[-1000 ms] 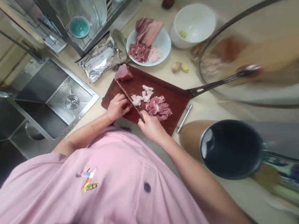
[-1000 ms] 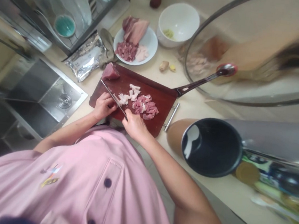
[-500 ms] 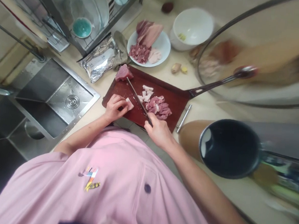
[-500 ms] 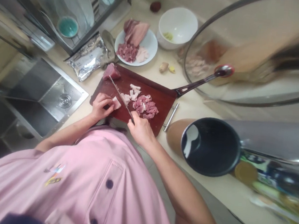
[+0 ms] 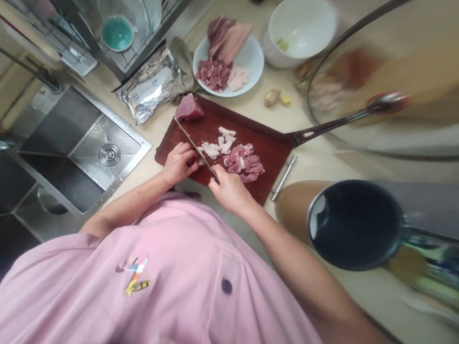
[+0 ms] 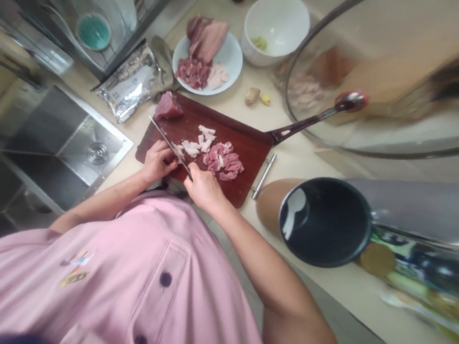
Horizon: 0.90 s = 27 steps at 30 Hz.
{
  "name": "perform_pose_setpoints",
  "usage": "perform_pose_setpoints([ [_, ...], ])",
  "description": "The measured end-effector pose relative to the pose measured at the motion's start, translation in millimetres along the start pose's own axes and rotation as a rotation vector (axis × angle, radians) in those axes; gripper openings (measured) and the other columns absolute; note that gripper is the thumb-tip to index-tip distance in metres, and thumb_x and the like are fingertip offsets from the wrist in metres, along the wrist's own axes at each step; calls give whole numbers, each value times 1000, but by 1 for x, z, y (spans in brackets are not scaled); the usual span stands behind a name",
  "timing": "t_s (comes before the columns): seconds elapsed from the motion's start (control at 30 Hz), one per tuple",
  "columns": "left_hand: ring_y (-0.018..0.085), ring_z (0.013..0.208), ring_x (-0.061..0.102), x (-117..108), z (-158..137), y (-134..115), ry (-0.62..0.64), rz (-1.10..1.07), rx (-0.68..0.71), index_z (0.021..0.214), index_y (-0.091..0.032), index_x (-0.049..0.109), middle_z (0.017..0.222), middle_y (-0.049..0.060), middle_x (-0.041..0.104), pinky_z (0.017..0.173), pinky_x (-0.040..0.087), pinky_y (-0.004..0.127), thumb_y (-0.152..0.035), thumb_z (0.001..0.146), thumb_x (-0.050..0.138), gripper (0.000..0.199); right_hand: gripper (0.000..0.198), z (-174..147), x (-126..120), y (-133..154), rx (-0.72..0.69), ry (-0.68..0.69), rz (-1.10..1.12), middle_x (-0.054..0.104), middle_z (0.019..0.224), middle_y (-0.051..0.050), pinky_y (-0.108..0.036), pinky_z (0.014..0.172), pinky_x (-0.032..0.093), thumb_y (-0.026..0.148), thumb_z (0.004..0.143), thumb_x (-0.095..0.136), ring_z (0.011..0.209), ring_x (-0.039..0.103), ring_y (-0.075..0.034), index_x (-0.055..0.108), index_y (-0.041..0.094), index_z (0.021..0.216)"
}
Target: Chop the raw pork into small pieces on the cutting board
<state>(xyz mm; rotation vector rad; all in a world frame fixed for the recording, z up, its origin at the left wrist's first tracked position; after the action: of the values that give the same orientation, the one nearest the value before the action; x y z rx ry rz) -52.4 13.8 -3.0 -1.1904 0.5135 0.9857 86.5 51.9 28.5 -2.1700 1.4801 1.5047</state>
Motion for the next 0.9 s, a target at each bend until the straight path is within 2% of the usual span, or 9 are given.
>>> perform_pose_setpoints([
  [0.1, 19, 87, 53, 0, -1, 3, -9, 1, -16, 83, -19, 63, 90, 5, 61, 79, 48, 33, -25, 79, 62, 8, 37, 11, 0, 7, -20, -20, -14, 72, 88, -12, -29, 65, 42, 26, 88, 40, 79, 67, -26, 53, 17, 121],
  [0.3, 19, 84, 52, 5, -2, 5, -11, 3, -30, 76, -18, 60, 85, 5, 59, 78, 47, 33, -27, 82, 59, 10, 37, -10, 11, -13, 35, 11, -17, 71, 83, -11, -29, 64, 41, 27, 88, 39, 76, 67, -26, 54, 17, 121],
  [0.47, 17, 84, 53, -1, -1, 1, -27, -31, -17, 79, -19, 61, 85, 4, 60, 79, 47, 33, -27, 85, 56, 11, 32, 0, -3, -9, -18, -50, 98, 71, 86, -11, -29, 68, 43, 25, 87, 41, 79, 66, -25, 58, 17, 112],
  [0.6, 18, 89, 54, -12, -6, -2, -109, -44, -5, 86, -19, 62, 92, 5, 62, 84, 47, 36, -27, 87, 56, 11, 38, -19, -11, -16, 46, -91, 110, 71, 84, -10, -29, 68, 43, 27, 88, 40, 77, 66, -24, 55, 17, 121],
  [0.77, 18, 87, 54, -4, -7, -2, -39, -8, 9, 85, -19, 63, 91, 6, 63, 81, 47, 35, -31, 87, 55, 14, 38, -47, 0, -18, 47, -17, 20, 70, 79, -7, -27, 64, 41, 29, 87, 41, 71, 65, -22, 55, 21, 122],
  [0.9, 18, 84, 53, -1, -5, 1, -53, 10, -4, 82, -19, 63, 87, 5, 61, 78, 47, 33, -30, 86, 57, 13, 35, -45, 6, -23, 42, 43, 14, 70, 78, -7, -27, 63, 40, 28, 88, 39, 71, 66, -23, 55, 21, 118],
])
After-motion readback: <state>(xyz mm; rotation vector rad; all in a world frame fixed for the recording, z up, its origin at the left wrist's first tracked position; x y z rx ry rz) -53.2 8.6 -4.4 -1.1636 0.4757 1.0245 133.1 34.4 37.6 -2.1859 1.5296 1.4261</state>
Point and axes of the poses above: each hand's wrist, its own z-axis towards the middle knuckle, its own x-axis out of the palm, y = z × x, the point moved 7 cm from there along z, towards the middle knuckle
